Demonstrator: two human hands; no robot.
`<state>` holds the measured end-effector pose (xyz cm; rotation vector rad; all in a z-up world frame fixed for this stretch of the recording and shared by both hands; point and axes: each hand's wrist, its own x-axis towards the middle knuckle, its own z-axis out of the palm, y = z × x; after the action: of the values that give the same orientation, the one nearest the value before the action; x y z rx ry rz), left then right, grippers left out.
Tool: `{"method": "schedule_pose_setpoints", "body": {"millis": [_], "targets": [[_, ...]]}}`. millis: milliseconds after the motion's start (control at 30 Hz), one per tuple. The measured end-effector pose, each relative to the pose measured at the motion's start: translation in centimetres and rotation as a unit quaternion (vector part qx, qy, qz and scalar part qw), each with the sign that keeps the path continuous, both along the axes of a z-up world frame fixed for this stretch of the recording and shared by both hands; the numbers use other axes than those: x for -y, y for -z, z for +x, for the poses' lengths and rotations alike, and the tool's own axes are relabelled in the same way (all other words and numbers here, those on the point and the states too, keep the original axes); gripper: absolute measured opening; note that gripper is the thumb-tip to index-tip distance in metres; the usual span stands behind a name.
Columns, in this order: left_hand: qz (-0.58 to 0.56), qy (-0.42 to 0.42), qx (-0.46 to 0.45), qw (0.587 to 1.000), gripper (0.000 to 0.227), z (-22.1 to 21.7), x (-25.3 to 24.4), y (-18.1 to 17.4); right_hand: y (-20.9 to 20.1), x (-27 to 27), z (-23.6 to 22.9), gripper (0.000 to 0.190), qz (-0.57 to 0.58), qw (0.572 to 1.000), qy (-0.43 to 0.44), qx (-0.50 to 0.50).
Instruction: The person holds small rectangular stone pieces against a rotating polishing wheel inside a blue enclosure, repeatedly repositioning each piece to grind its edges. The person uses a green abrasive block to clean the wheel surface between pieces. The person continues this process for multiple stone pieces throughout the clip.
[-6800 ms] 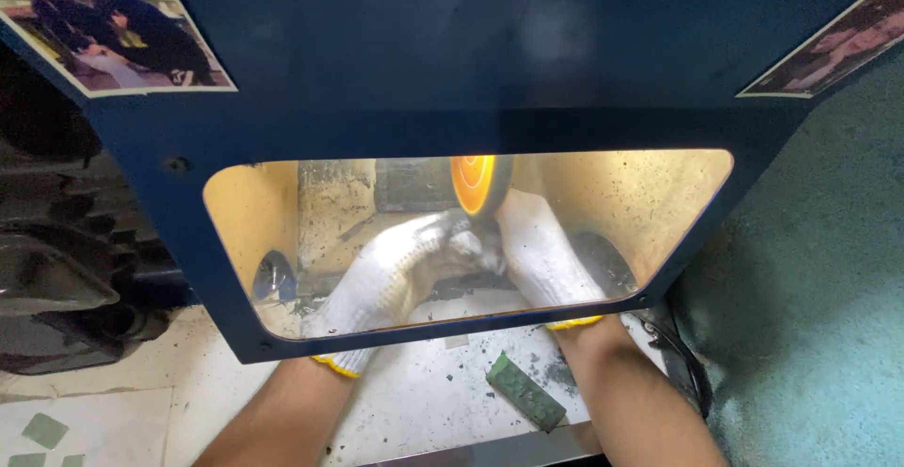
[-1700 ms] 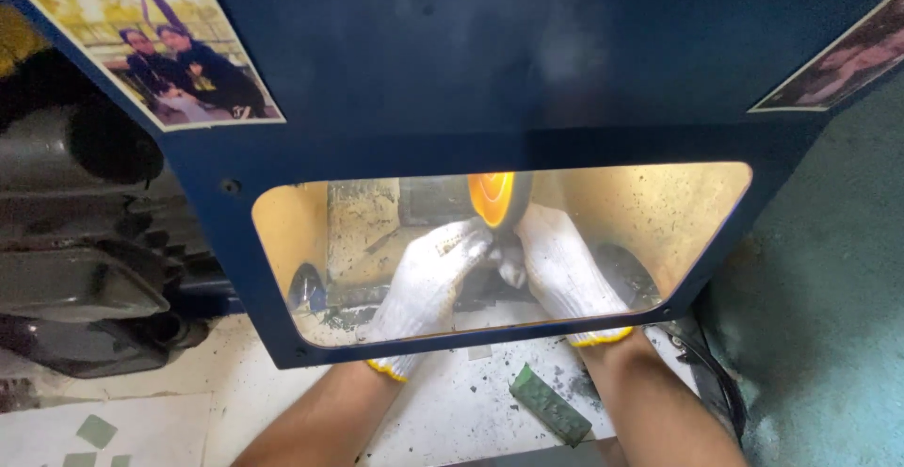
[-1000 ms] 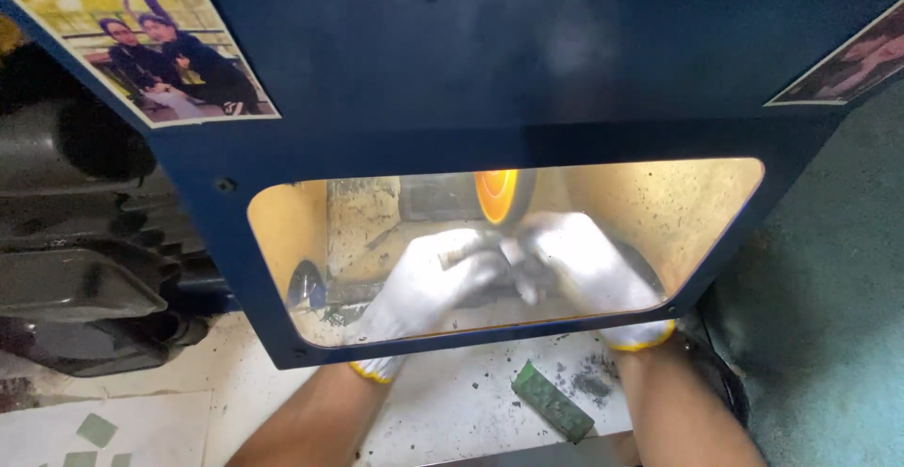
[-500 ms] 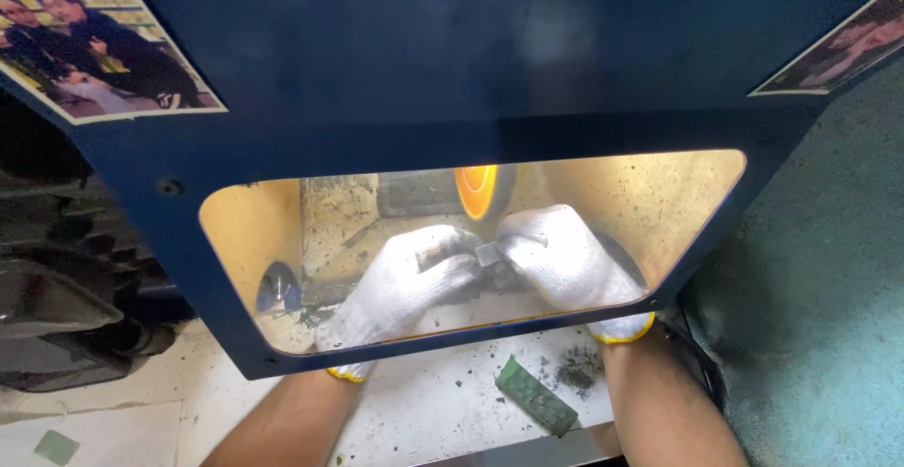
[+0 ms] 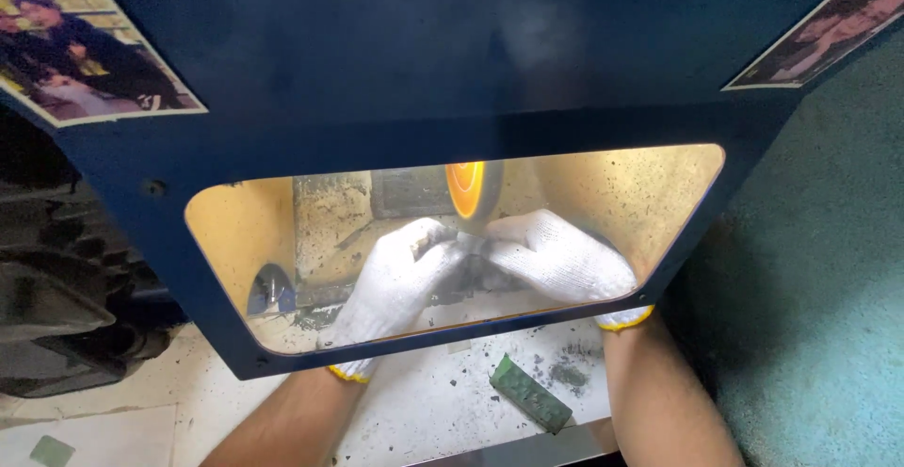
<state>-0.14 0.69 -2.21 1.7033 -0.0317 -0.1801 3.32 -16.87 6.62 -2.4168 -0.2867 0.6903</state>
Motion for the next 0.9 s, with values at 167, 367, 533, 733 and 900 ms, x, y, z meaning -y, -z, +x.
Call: {"method": "schedule_pose_setpoints", "body": {"millis": [167, 367, 533, 733, 900], "targets": [[0.036, -0.058, -0.034, 0.997, 0.024, -0.3, -0.8, -0.8, 1.9, 0.9, 0.3, 0.041, 0.005, 0.999, -0.024, -0.021], [-0.005, -0.066, -0.056, 0.996, 0.02, -1.2, -1.5, -3.3, -2.1, 0.0, -3.5, 0.054, -0.236, 0.962, -0.118, -0.071], [0.015, -0.082, -0.106, 0.991, 0.028, -1.3, -1.9, -4.2, 0.9, 1.6, -9.9, 0.069, -0.197, 0.976, -0.093, 0.004], [0.013, -0.097, -0.12, 0.988, 0.024, -1.6, -1.2, -5.2, -0.6, 1.3, -10.1, 0.053, -0.157, 0.974, 0.131, -0.093], [0.042, -0.128, -0.085, 0.987, 0.019, -1.1, -1.5, -2.8, 2.0, 0.2, -6.7, 0.057, 0.083, 0.978, 0.184, -0.059]]}}
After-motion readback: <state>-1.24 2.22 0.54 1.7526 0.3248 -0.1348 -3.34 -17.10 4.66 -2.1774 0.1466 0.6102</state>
